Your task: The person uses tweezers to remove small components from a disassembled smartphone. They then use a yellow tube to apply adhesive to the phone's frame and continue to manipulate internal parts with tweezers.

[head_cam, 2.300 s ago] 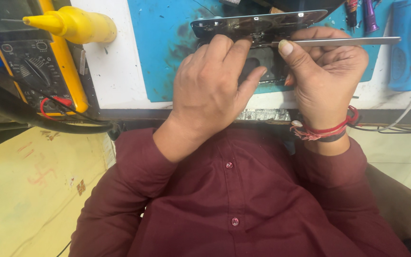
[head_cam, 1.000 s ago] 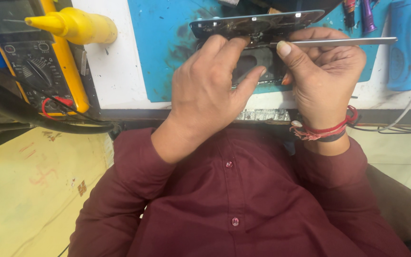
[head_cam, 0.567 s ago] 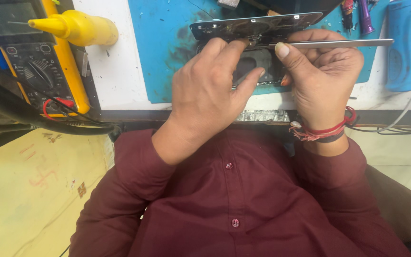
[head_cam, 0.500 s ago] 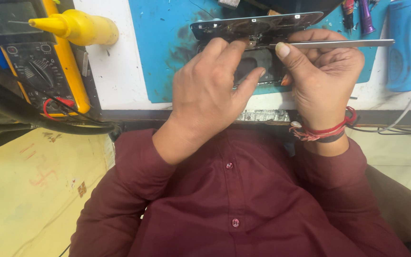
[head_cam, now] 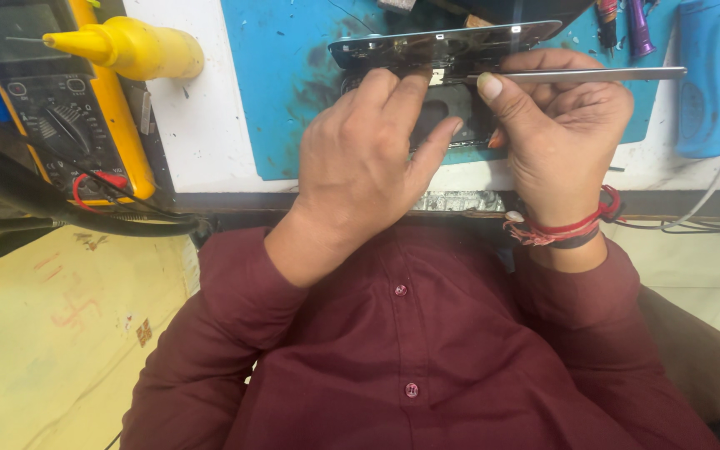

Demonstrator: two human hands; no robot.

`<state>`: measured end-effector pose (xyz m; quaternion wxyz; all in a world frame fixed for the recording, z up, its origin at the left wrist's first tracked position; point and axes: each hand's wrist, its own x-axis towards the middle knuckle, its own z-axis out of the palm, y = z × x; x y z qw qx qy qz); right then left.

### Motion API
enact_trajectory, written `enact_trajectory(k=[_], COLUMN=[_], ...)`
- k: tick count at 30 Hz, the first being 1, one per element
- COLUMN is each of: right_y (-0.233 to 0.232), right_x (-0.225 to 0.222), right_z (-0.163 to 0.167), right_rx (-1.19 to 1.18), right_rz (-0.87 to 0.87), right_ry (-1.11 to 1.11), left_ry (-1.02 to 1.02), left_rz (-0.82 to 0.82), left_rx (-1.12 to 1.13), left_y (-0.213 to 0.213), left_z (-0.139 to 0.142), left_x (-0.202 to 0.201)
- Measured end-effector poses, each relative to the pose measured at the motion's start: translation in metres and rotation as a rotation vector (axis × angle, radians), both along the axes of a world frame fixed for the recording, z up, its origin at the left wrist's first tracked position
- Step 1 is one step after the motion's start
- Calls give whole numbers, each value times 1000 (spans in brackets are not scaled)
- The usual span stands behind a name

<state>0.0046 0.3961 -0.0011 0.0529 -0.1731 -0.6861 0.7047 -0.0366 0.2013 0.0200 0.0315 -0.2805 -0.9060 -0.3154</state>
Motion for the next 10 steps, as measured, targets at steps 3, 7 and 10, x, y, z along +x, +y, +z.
enact_trajectory(k=[3, 7, 10], right_y=[0, -1, -1], right_x=[0, 0, 2], right_z=[0, 0, 0], right_rx=[9, -8, -3], right_rz=[7, 1, 2], right_ry=[14, 22, 22], left_ry=[0, 28, 42], left_rz=[-3, -6, -7], left_rx=[5, -36, -62], left_y=[0, 0, 1], left_z=[1, 1, 0], left_x=[1, 1, 2])
